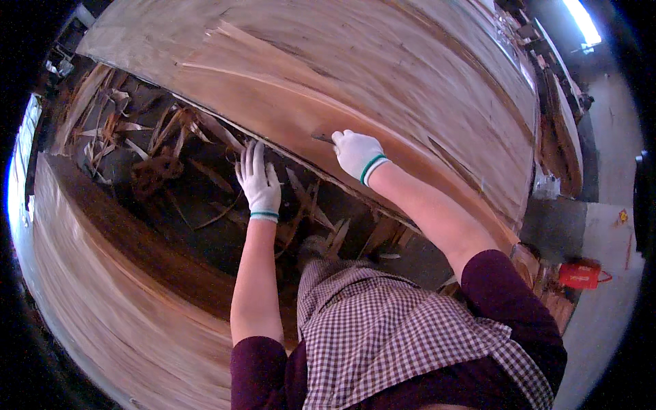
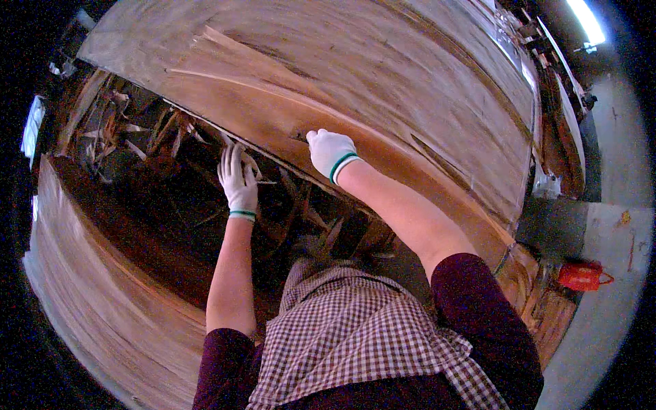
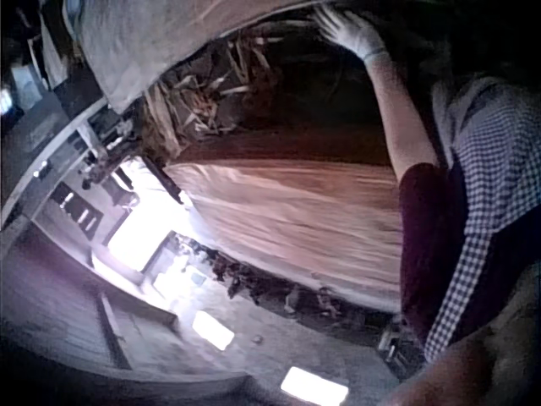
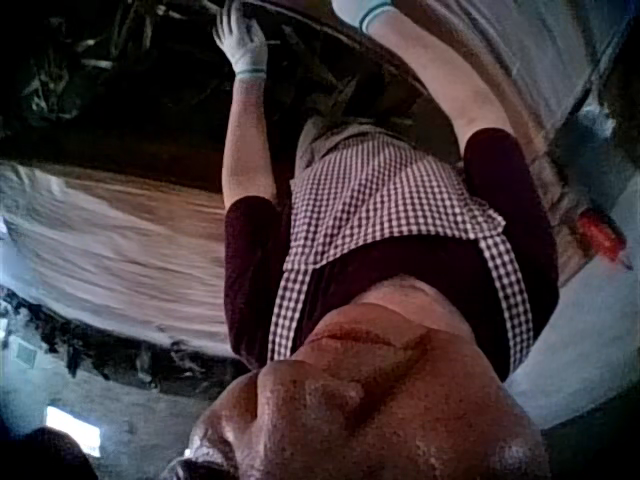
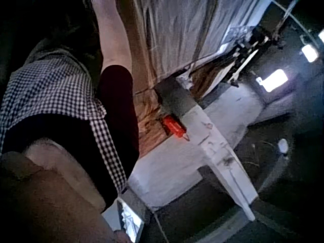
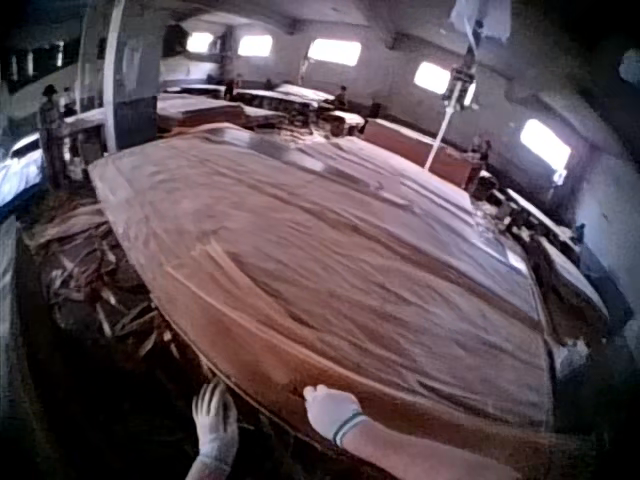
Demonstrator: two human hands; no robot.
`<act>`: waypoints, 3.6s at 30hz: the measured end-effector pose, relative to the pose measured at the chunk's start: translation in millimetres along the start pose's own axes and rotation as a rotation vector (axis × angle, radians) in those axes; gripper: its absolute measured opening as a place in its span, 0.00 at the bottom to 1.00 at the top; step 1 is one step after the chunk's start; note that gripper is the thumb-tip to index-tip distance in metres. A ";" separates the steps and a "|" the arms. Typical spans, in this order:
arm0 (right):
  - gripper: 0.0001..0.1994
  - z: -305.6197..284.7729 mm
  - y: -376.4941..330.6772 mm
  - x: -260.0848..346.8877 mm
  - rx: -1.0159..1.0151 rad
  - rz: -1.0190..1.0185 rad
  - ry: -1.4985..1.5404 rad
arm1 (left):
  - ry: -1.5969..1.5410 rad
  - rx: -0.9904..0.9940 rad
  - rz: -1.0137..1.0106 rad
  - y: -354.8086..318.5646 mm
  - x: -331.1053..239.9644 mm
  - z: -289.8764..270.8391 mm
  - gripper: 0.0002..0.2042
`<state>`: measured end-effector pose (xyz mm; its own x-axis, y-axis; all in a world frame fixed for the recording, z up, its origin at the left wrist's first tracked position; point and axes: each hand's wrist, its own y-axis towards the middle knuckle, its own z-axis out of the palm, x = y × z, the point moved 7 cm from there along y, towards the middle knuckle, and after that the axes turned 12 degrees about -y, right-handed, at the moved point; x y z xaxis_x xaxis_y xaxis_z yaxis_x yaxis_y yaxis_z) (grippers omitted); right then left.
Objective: The person uses a long-handled tool to peel thin layers of wood veneer from a large sheet. They then use a tape measure to measure the sheet and a knife to cut the veneer into strips.
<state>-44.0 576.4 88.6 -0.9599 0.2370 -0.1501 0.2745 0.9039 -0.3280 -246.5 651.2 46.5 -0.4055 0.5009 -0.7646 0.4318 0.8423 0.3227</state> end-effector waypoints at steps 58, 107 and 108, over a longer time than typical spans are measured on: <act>0.14 170.6 -434.1 -252.9 -0.058 1.081 0.810 | 0.487 0.823 0.559 -107.0 -227.4 199.4 0.31; 0.10 -28.1 -24.2 -69.2 0.048 -0.237 0.065 | 0.410 0.320 -0.232 81.7 18.7 -15.8 0.47; 0.11 -5.5 -65.1 -112.8 0.022 -0.161 0.060 | 0.425 0.327 -0.231 80.2 19.5 -15.7 0.47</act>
<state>46.0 492.8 132.0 -0.9931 0.1112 -0.0378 0.1173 0.9240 -0.3641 -232.4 731.6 66.2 -0.7775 0.4043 -0.4817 0.4924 0.8678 -0.0663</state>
